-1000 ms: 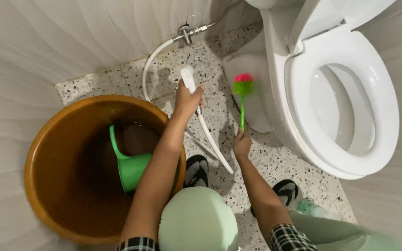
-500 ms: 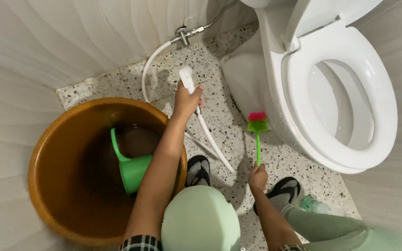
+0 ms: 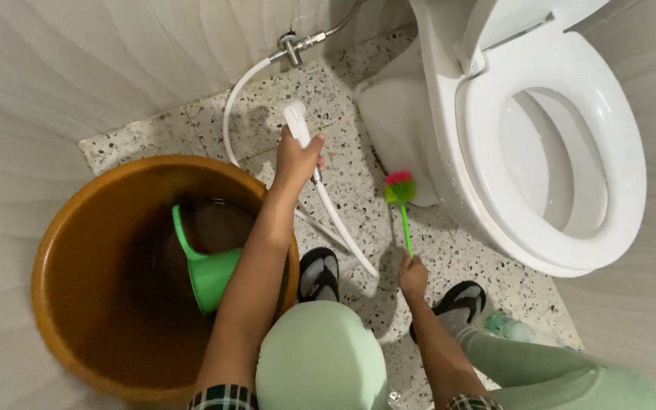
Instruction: The person scrubs the inside of a white toilet bowl with a green and pink toilet brush. They then use a handheld bidet sprayer to rinse the toilet seat, lid, and the base of the toilet.
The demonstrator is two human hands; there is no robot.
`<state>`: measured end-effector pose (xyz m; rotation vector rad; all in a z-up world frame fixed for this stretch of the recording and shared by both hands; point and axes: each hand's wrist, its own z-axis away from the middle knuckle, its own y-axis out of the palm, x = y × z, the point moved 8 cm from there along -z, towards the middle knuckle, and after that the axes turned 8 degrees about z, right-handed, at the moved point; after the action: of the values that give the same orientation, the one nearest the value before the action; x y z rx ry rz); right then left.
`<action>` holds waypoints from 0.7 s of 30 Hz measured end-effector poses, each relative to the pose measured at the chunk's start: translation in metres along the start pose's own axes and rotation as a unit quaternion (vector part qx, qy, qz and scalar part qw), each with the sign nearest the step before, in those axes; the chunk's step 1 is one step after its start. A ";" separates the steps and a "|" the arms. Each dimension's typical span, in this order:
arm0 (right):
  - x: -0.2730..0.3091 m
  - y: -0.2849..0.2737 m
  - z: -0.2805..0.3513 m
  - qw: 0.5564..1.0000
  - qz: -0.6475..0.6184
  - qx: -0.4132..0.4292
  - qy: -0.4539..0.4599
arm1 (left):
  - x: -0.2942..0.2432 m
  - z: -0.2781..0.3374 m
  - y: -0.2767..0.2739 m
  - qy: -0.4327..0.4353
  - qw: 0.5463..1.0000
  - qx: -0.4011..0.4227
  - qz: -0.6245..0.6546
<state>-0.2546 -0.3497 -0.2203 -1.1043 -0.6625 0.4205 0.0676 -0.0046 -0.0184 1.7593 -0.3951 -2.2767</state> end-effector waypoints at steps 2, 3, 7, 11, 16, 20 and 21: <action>-0.034 0.021 0.005 1.000 0.018 -0.003 0.011 | 0.000 0.001 -0.002 -0.007 1.000 -0.003 -0.001; -0.051 0.029 0.006 0.999 0.036 -0.009 0.022 | 0.000 0.000 -0.001 -0.012 1.000 -0.003 0.000; 0.016 0.048 -0.044 0.994 0.000 -0.069 -0.084 | -0.002 0.002 -0.001 -0.017 1.000 0.001 -0.009; 0.131 0.055 -0.100 0.996 -0.063 0.010 -0.063 | 0.005 -0.006 -0.003 -0.008 1.000 0.007 -0.003; 0.117 0.062 -0.093 0.990 -0.124 0.071 -0.018 | 0.004 -0.004 -0.002 -0.011 1.000 0.003 -0.005; 0.010 0.051 -0.029 0.998 -0.048 0.024 -0.019 | 0.011 -0.006 -0.006 -0.007 1.000 0.005 -0.011; -0.011 0.037 0.000 0.998 -0.042 0.038 0.018 | 0.015 -0.008 -0.008 -0.003 1.000 0.008 -0.020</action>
<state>-0.2623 -0.3418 -0.2571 -1.0063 -0.6530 0.3495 0.0712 -0.0033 -0.0363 1.7848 -0.3839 -2.3128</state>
